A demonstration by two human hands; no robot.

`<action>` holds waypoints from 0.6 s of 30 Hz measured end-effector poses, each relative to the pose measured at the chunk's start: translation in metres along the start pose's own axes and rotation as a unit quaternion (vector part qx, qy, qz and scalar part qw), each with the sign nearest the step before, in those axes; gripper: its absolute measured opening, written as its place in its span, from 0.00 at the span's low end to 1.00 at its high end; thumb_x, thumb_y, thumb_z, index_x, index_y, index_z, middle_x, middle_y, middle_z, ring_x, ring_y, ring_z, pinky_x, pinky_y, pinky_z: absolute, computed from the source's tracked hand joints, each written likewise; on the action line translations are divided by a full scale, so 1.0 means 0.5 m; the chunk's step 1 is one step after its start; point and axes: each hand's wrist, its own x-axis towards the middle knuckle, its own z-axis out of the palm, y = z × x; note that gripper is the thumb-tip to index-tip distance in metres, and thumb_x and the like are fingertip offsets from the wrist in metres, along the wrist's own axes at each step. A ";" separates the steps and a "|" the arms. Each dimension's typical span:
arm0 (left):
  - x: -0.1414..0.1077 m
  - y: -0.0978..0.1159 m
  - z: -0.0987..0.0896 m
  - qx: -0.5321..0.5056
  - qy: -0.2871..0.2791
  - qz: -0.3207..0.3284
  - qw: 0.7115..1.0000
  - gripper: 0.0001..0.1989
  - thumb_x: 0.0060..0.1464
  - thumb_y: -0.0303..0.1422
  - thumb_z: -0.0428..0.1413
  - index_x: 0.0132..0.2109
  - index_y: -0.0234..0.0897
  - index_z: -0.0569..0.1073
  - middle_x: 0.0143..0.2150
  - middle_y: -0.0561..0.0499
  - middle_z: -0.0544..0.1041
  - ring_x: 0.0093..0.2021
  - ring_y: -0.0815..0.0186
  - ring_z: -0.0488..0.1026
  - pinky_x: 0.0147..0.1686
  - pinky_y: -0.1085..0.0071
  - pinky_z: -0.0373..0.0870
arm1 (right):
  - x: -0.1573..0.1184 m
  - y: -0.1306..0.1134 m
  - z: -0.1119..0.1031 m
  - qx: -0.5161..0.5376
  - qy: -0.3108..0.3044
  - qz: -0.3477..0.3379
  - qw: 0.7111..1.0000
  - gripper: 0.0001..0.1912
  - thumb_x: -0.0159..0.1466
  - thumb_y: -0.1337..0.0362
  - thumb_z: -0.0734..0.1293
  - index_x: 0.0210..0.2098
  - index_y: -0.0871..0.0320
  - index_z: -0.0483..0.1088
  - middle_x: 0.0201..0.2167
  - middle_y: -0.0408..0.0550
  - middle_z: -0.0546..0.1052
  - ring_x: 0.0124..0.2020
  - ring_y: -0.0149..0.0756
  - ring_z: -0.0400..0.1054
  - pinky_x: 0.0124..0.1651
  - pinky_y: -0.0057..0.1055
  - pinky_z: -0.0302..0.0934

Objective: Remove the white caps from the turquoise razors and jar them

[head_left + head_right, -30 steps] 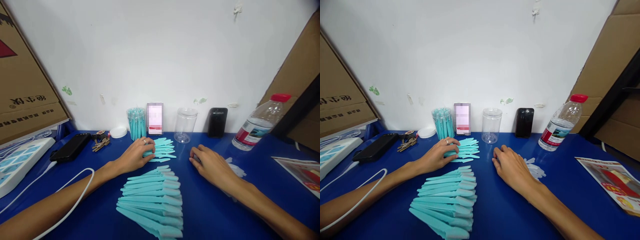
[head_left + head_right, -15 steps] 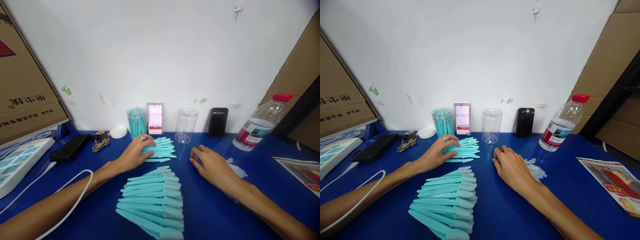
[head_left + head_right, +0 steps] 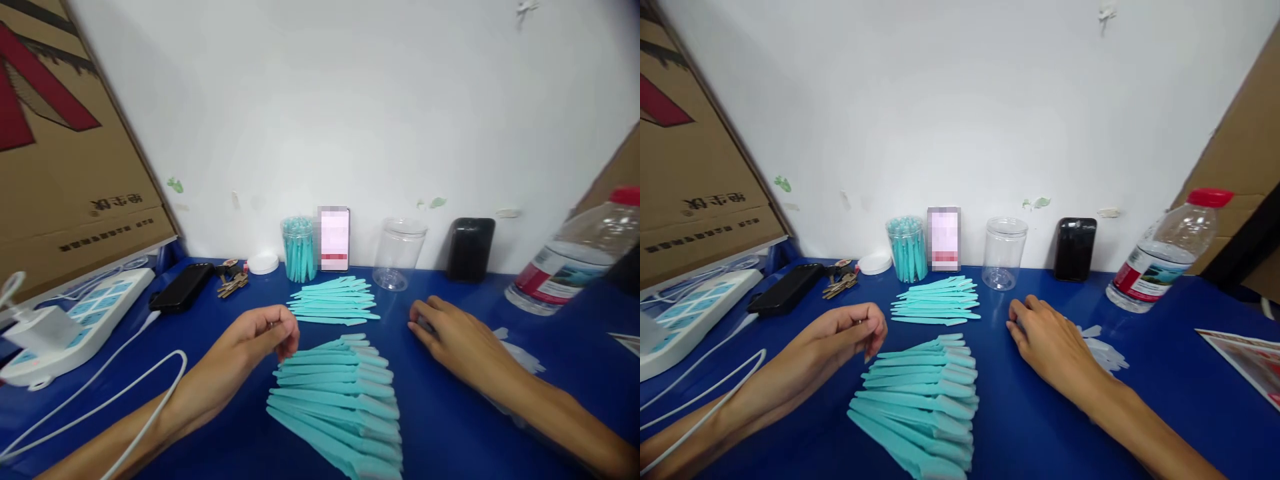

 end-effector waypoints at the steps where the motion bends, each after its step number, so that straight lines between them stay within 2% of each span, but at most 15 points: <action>1: -0.013 0.004 0.001 -0.011 0.002 -0.009 1.000 0.16 0.68 0.43 0.56 0.34 0.37 0.72 0.31 0.53 0.72 0.33 0.65 0.65 0.34 0.69 0.62 | 0.000 0.005 0.006 0.001 0.004 -0.002 1.000 0.09 0.75 0.64 0.61 0.41 0.55 0.72 0.40 0.51 0.75 0.39 0.46 0.75 0.38 0.37 0.61; 7: -0.062 0.012 -0.002 -0.043 0.022 -0.027 0.998 0.16 0.67 0.45 0.59 0.36 0.36 0.75 0.33 0.52 0.75 0.34 0.64 0.67 0.37 0.68 0.62 | 0.006 0.035 0.040 0.033 0.041 -0.020 0.998 0.14 0.73 0.55 0.58 0.39 0.52 0.73 0.39 0.51 0.75 0.35 0.46 0.75 0.38 0.41 0.64; 14: -0.094 0.016 -0.009 -0.077 0.031 -0.021 0.996 0.18 0.68 0.46 0.60 0.40 0.34 0.81 0.33 0.50 0.77 0.35 0.64 0.68 0.38 0.68 0.62 | 0.008 0.040 0.044 0.050 0.036 -0.017 0.998 0.17 0.72 0.52 0.56 0.38 0.51 0.73 0.39 0.52 0.77 0.35 0.47 0.76 0.41 0.45 0.67; 18: -0.102 0.016 -0.009 -0.147 0.020 -0.044 0.988 0.17 0.68 0.44 0.62 0.40 0.33 0.79 0.34 0.49 0.76 0.35 0.65 0.68 0.38 0.70 0.62 | 0.011 0.041 0.047 0.051 0.040 -0.015 0.998 0.18 0.71 0.51 0.56 0.38 0.51 0.73 0.39 0.52 0.77 0.35 0.48 0.77 0.41 0.45 0.68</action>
